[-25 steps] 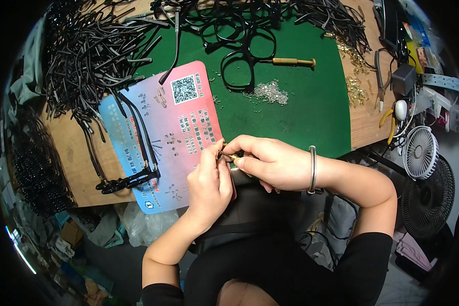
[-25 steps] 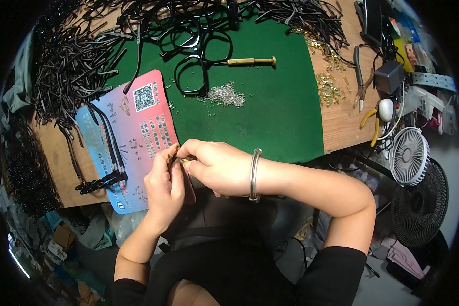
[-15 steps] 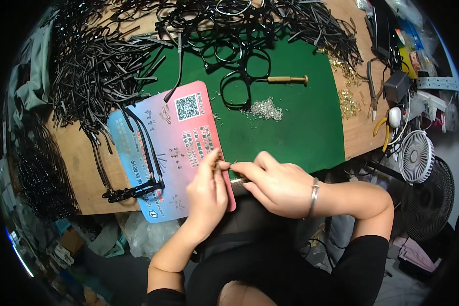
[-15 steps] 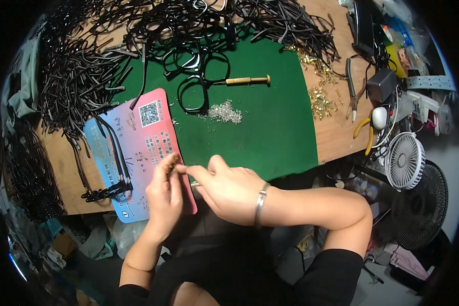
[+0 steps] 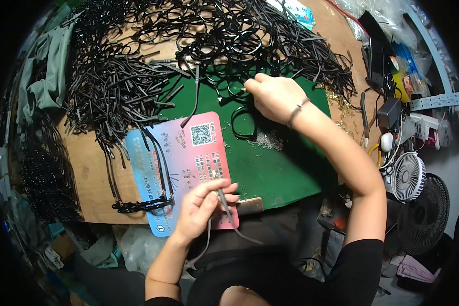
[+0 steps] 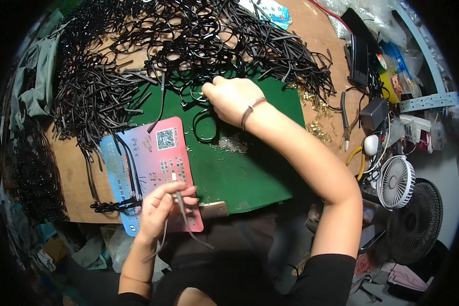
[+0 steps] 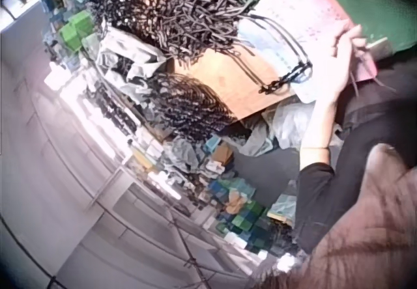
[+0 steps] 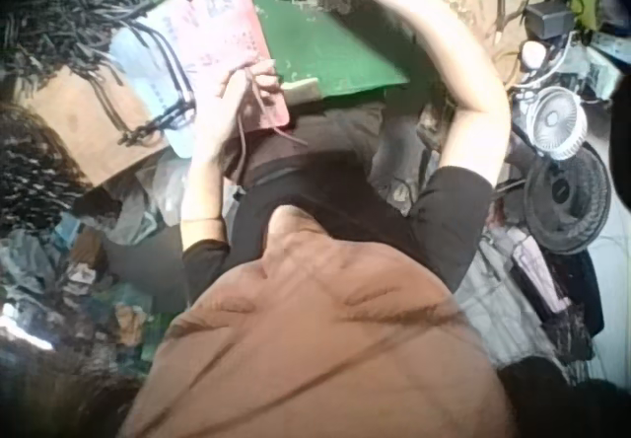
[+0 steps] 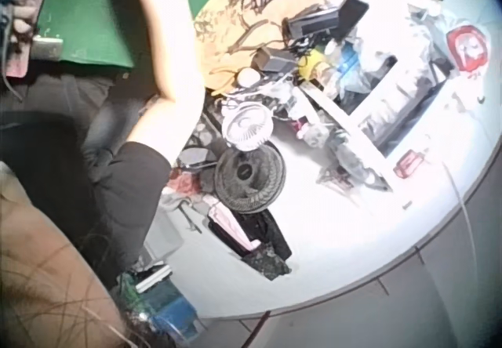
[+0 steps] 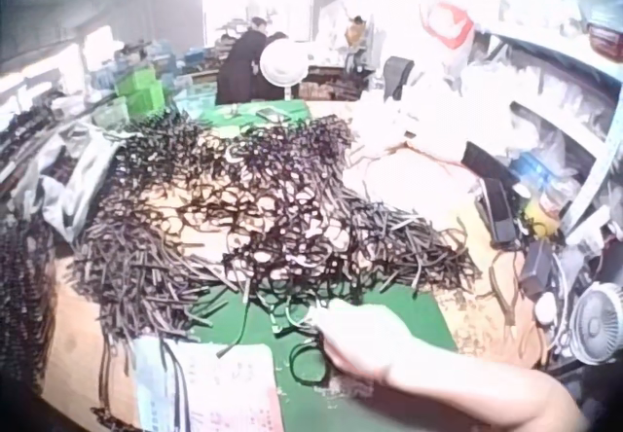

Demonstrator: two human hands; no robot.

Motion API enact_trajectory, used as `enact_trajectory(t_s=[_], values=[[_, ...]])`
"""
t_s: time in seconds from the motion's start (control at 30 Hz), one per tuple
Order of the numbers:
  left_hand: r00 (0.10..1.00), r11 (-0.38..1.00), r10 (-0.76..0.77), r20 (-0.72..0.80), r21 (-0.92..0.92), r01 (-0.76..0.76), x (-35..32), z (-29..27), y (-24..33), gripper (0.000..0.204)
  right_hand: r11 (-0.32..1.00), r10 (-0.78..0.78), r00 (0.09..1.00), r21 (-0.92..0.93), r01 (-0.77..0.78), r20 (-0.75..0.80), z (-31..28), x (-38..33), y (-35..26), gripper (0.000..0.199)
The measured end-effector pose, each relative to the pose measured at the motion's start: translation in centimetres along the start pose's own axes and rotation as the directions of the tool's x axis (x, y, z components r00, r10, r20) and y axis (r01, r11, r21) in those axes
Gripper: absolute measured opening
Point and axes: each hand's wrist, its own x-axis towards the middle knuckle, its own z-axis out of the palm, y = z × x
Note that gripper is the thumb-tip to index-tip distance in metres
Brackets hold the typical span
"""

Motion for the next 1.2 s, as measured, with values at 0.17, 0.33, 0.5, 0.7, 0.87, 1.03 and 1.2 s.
enact_trajectory(t_s=[0.17,0.33,0.5,0.7,0.87,1.03,1.2], values=[[0.961,0.890,0.112,0.254,-0.457,0.017,-1.7,-1.7,-0.1,0.057,0.999,-0.043,0.999,0.014,0.043,-0.006,0.8,0.4,0.8,0.009],[1.000,0.998,0.017,0.004,-0.066,-0.017,-0.5,0.0,-0.3,0.056,0.992,-0.023,0.979,0.121,0.047,-0.201,-1.3,-0.5,0.6,0.011],[0.925,0.986,0.033,-0.379,0.161,0.031,-1.9,-0.4,0.3,0.011,0.958,0.043,0.977,0.285,0.019,-0.207,-4.8,-6.0,-4.2,0.017],[0.818,0.381,0.557,-0.144,0.920,-0.098,0.9,-1.3,0.1,0.009,0.391,-0.103,0.795,0.759,-0.521,0.598,-1.0,-11.4,-9.1,0.025],[0.790,0.243,0.610,-0.055,0.963,-0.121,0.3,-1.2,-0.7,0.014,0.377,-0.017,0.871,0.810,-0.449,0.491,3.3,-13.2,-11.4,0.026],[0.767,0.704,0.475,-0.431,0.709,-0.038,-0.5,-0.1,-1.3,0.010,0.491,-0.039,0.854,0.754,-0.436,0.519,3.1,-12.6,-11.6,0.025],[0.777,0.807,0.411,-0.476,0.586,-0.068,0.9,1.9,-2.8,0.011,0.539,-0.058,0.857,0.739,-0.405,0.513,2.5,-12.7,-11.8,0.024]])
